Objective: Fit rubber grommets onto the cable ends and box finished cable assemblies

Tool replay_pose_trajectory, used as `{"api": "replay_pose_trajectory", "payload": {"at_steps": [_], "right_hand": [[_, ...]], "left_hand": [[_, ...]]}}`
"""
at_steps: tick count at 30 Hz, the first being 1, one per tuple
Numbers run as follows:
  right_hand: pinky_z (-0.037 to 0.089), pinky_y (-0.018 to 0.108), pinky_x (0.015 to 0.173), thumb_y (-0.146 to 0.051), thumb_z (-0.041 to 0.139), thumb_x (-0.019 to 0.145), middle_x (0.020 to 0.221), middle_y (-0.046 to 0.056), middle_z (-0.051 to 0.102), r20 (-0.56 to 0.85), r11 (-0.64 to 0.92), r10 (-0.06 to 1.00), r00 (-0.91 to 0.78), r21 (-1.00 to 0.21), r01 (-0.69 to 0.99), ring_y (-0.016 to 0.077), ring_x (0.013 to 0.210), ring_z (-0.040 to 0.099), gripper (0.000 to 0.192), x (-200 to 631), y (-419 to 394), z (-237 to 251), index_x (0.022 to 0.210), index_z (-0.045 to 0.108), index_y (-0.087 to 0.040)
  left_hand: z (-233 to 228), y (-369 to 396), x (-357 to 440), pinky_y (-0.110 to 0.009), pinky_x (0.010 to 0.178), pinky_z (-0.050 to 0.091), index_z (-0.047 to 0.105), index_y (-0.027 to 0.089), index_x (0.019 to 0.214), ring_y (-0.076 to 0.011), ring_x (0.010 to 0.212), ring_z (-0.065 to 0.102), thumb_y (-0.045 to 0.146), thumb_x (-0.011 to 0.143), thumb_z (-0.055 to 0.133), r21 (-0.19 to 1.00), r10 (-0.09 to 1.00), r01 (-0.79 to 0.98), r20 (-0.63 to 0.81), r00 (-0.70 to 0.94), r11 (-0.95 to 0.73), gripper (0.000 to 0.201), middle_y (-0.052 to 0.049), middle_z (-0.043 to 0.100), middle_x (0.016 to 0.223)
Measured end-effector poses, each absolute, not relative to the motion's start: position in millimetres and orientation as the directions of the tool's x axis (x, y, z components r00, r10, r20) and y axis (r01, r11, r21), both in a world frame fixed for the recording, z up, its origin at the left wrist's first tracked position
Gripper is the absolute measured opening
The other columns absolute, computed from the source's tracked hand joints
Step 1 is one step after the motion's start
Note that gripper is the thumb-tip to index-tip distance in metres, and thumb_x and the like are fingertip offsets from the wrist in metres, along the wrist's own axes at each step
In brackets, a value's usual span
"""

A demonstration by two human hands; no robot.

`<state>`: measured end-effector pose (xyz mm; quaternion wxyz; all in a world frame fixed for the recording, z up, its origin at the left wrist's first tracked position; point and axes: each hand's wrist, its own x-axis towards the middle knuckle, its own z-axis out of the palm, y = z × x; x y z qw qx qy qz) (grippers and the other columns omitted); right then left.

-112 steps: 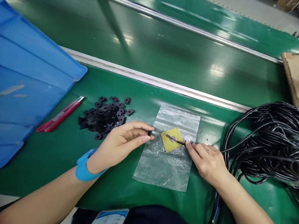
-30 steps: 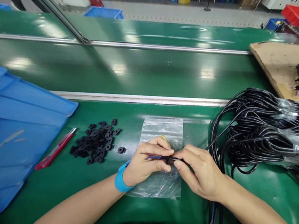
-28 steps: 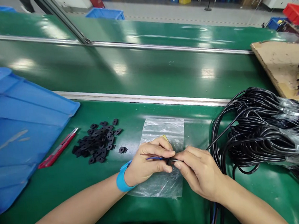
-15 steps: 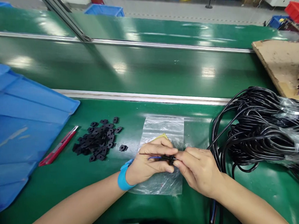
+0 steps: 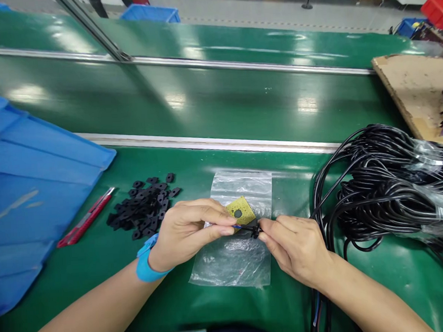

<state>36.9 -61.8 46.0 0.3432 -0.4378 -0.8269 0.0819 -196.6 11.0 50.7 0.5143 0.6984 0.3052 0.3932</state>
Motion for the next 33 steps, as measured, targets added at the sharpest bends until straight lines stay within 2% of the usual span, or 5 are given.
{"api": "replay_pose_trajectory", "payload": {"at_steps": [11, 16, 20, 27, 33], "right_hand": [[0.048, 0.022, 0.058, -0.017, 0.054, 0.101, 0.070, 0.000, 0.063, 0.463, 0.584, 0.800, -0.382, -0.451, 0.675, 0.0103, 0.058, 0.057, 0.018, 39, -59, 45, 0.112, 0.068, -0.013], [0.054, 0.039, 0.098, -0.018, 0.060, 0.097, 0.124, 0.009, 0.071, 0.501, 0.446, 0.842, -0.201, -0.436, 0.782, 0.0225, 0.114, 0.066, 0.044, 68, -59, 79, 0.141, 0.056, -0.022], [0.053, 0.037, 0.087, -0.013, 0.065, 0.093, 0.103, 0.003, 0.073, 0.601, 0.357, 0.799, -0.001, -0.472, 0.806, 0.0197, 0.095, 0.068, 0.031, 92, -70, 111, 0.120, 0.068, -0.027], [0.039, 0.035, 0.073, -0.021, 0.066, 0.096, 0.085, 0.000, 0.072, 0.300, 0.354, 0.889, -0.345, 0.026, 0.935, 0.0171, 0.080, 0.060, 0.008, 110, -86, 104, 0.102, 0.071, -0.021], [0.036, 0.039, 0.079, -0.006, 0.063, 0.087, 0.083, 0.006, 0.065, -0.005, 0.444, 0.872, -0.489, 0.428, 0.787, 0.0229, 0.083, 0.054, 0.017, 91, -87, 67, 0.097, 0.073, -0.016]], "left_hand": [[53, 13, -198, -0.021, 0.064, 0.062, 0.081, 0.021, 0.091, -0.0136, 0.069, 0.075, 0.021, 0.087, 0.079, 0.866, 0.731, -0.002, 0.424, 0.534, -0.501, 0.005, -0.003, 0.080, 0.080], [58, 69, -229, -0.025, 0.080, 0.060, 0.079, 0.020, 0.094, -0.0114, 0.084, 0.074, 0.028, 0.091, 0.074, 0.556, 0.650, 0.346, 0.568, 0.506, -0.756, 0.010, 0.002, 0.081, 0.093], [44, 139, -237, -0.031, 0.083, 0.054, 0.076, 0.019, 0.099, -0.0119, 0.090, 0.071, 0.046, 0.098, 0.059, 0.450, 0.748, 0.608, 0.502, 0.433, -0.654, 0.032, 0.005, 0.079, 0.096], [17, 187, -214, -0.038, 0.089, 0.055, 0.078, 0.020, 0.100, -0.0200, 0.089, 0.068, 0.041, 0.096, 0.058, 0.369, 0.814, 0.728, 0.205, 0.544, -0.579, 0.029, -0.003, 0.078, 0.098], [30, 146, -218, -0.048, 0.102, 0.051, 0.073, 0.020, 0.116, -0.0304, 0.113, 0.066, 0.054, 0.095, 0.055, 0.360, 0.750, 0.660, 0.255, 0.610, -0.659, 0.044, -0.011, 0.072, 0.125]]}}
